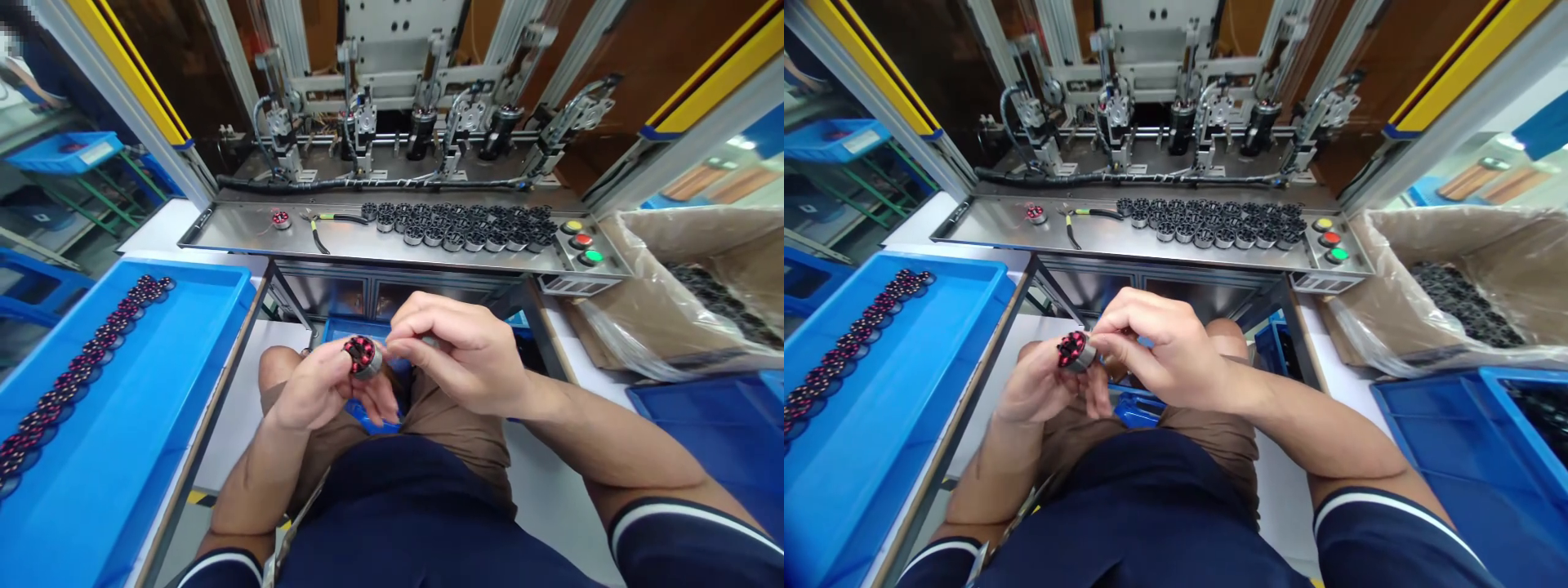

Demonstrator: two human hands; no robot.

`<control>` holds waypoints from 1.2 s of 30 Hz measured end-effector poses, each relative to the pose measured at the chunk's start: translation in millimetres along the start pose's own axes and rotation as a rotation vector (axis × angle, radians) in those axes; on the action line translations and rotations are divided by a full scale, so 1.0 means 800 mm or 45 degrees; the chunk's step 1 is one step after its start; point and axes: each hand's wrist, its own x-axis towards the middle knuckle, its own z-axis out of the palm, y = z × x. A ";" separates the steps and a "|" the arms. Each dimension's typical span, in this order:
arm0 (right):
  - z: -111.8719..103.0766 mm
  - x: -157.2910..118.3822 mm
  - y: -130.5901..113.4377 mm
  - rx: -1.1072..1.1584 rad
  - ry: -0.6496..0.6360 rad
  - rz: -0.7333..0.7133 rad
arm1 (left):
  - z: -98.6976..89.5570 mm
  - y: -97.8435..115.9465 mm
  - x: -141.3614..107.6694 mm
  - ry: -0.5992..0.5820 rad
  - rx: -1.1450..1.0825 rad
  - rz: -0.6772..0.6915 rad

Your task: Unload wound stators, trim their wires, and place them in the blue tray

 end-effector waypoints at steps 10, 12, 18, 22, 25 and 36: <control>0.006 -0.001 0.004 0.113 0.040 0.035 | 0.001 -0.011 0.013 0.387 0.094 0.488; 0.004 -0.001 0.007 0.115 -0.004 -0.040 | -0.002 -0.006 0.016 0.151 0.068 0.087; 0.000 -0.003 0.008 -0.012 0.075 0.007 | 0.002 -0.008 0.006 0.160 0.100 0.162; 0.006 -0.007 0.009 -0.033 0.173 0.116 | 0.007 -0.018 0.007 0.445 0.307 0.658; 0.009 -0.008 0.012 0.014 0.188 0.096 | 0.006 -0.024 0.009 0.521 0.401 0.764; 0.022 -0.020 -0.002 0.188 0.406 0.347 | 0.001 -0.025 0.016 0.613 0.500 0.791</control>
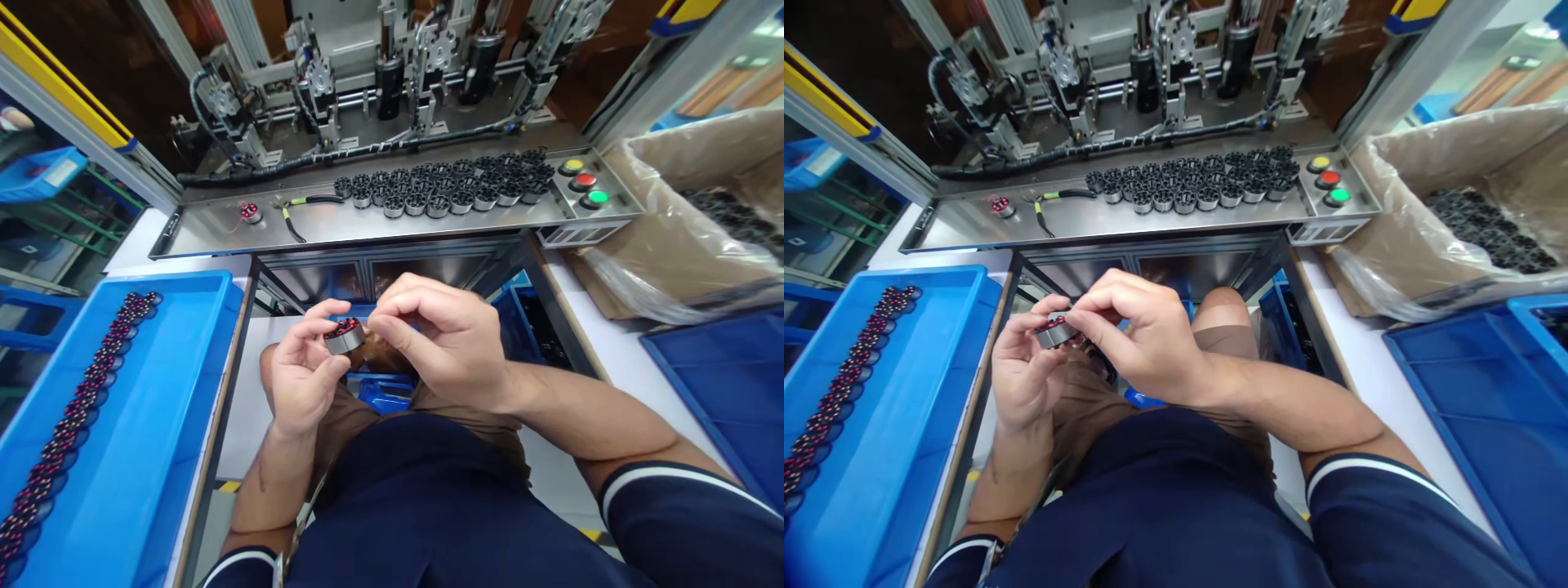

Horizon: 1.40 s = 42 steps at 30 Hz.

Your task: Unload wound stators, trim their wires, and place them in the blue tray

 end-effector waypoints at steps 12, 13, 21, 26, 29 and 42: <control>0.032 -0.026 0.012 1.057 -0.126 0.908 | -0.011 0.000 0.014 -0.099 -0.119 0.053; 0.032 -0.026 0.015 1.131 -0.145 0.927 | -0.013 0.001 0.014 -0.115 -0.124 0.061; 0.039 -0.032 0.031 1.333 -0.278 0.955 | -0.022 0.006 0.018 -0.285 -0.012 0.160; 0.024 -0.031 0.042 0.371 -0.057 0.165 | -0.025 0.019 0.007 -0.052 0.269 0.062; 0.014 -0.029 0.044 -0.193 -0.005 -0.373 | -0.018 0.026 -0.003 -0.121 0.307 -0.138; -0.002 -0.015 0.021 0.090 -0.156 -0.235 | -0.016 0.025 -0.007 -0.132 0.364 0.016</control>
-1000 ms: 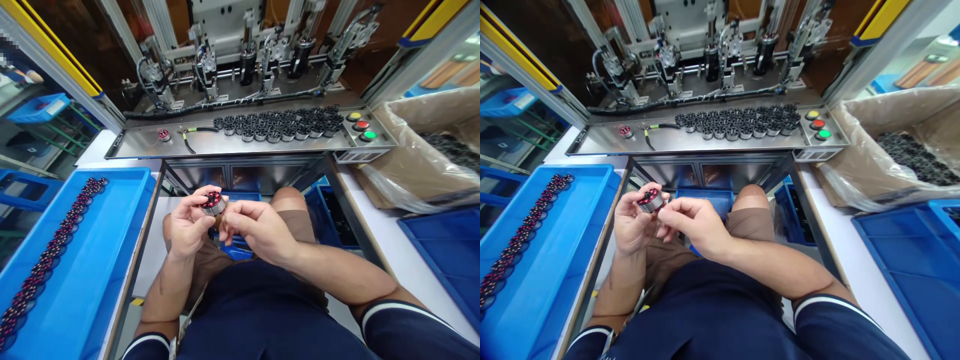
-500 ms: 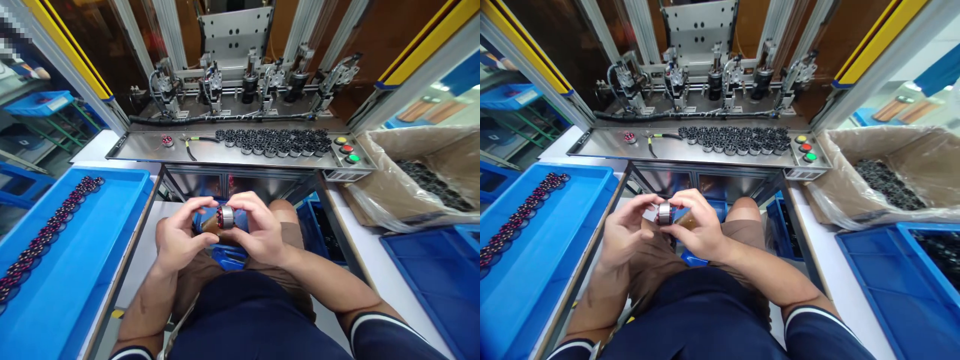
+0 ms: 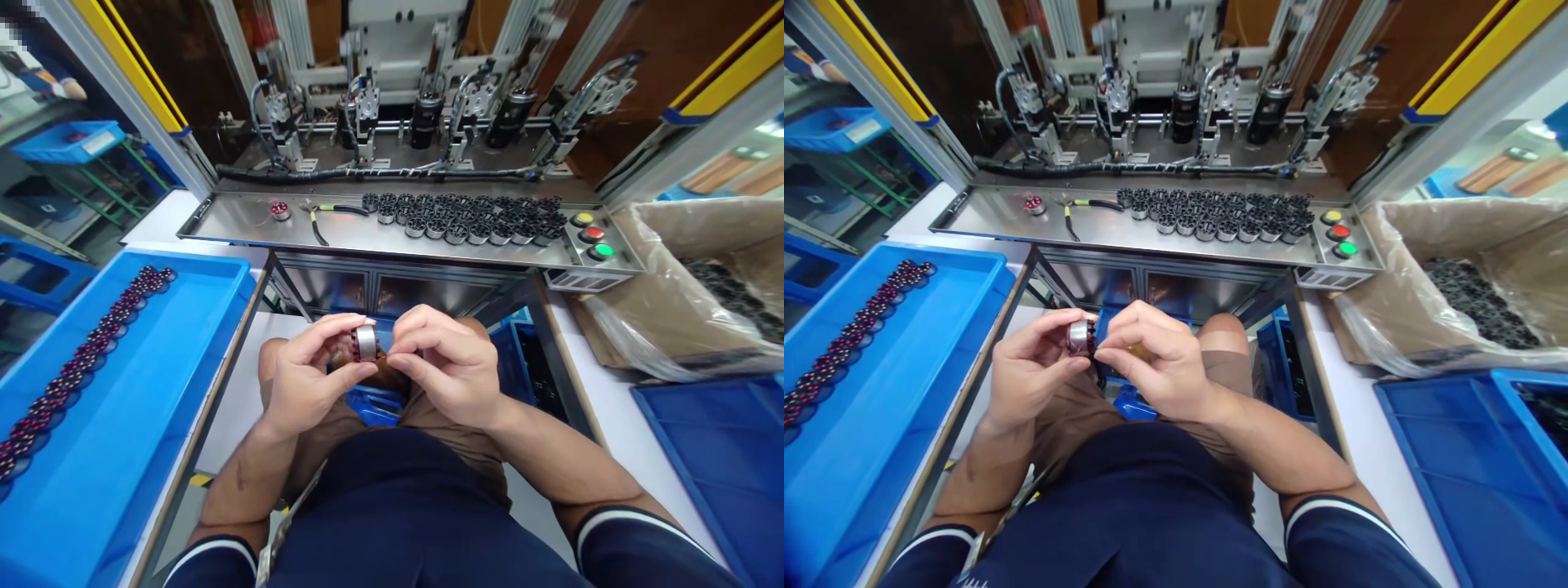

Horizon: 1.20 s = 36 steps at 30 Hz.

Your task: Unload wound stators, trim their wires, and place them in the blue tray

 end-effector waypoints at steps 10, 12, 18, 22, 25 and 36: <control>0.008 -0.019 0.004 0.224 0.182 0.461 | 0.008 -0.006 0.000 -0.010 0.015 0.213; 0.002 -0.025 0.010 0.078 0.229 0.411 | 0.005 -0.007 0.000 0.007 0.175 0.321; -0.012 -0.021 0.008 -0.444 0.074 -0.239 | 0.001 0.004 0.002 -0.101 0.448 0.548; -0.006 -0.011 0.002 -0.272 0.042 0.031 | 0.002 0.014 0.000 -0.148 0.572 0.607; -0.003 -0.011 0.006 -0.086 0.148 0.431 | -0.001 0.017 -0.003 -0.135 0.621 0.606; 0.002 0.002 -0.008 -0.737 -0.278 -0.452 | -0.017 0.017 -0.011 -0.027 0.850 0.623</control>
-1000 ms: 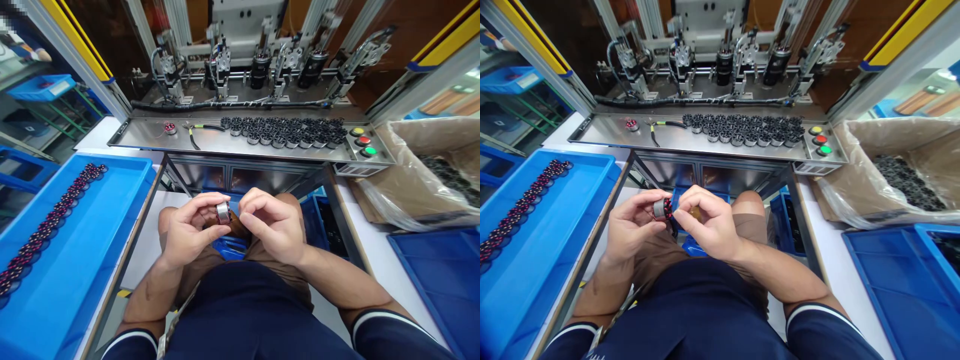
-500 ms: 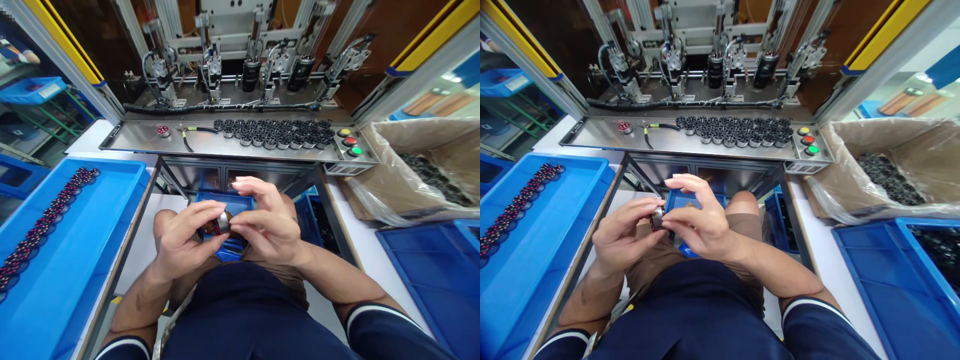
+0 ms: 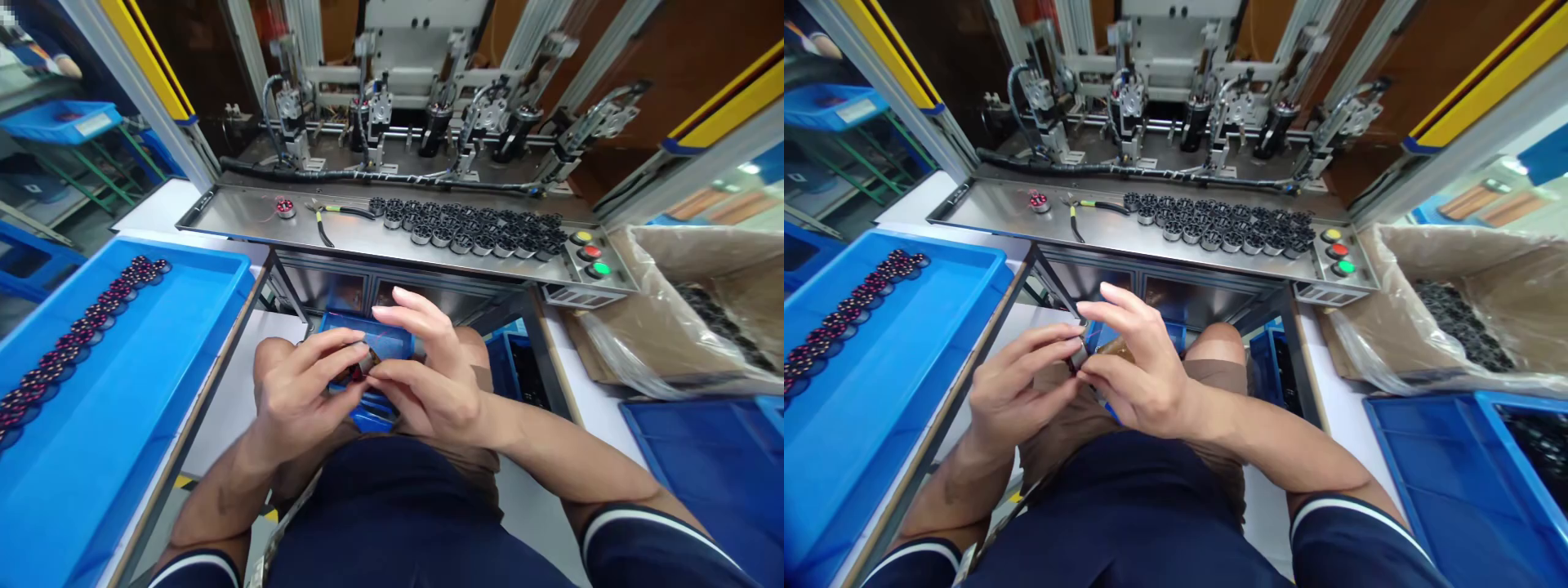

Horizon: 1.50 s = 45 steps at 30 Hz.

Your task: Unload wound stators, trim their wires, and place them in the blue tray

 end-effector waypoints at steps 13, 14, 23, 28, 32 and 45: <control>0.140 0.151 0.216 -0.374 -0.587 0.728 | -0.008 -0.043 -0.027 0.552 -0.732 -0.817; 0.152 0.156 0.222 -0.441 -0.675 0.783 | -0.009 -0.045 -0.028 0.558 -0.774 -0.828; 0.158 0.149 0.239 -0.206 -0.672 0.821 | -0.020 -0.051 -0.039 0.681 -0.746 -0.845; 0.123 0.156 0.236 0.251 -0.430 0.948 | -0.019 -0.042 -0.035 0.677 -0.760 -0.841; 0.077 0.112 0.177 0.710 -0.274 1.005 | -0.019 -0.035 -0.031 0.668 -0.770 -0.860; 0.034 -0.084 -0.007 0.720 -0.166 0.517 | 0.016 -0.003 -0.002 0.392 -0.910 -0.800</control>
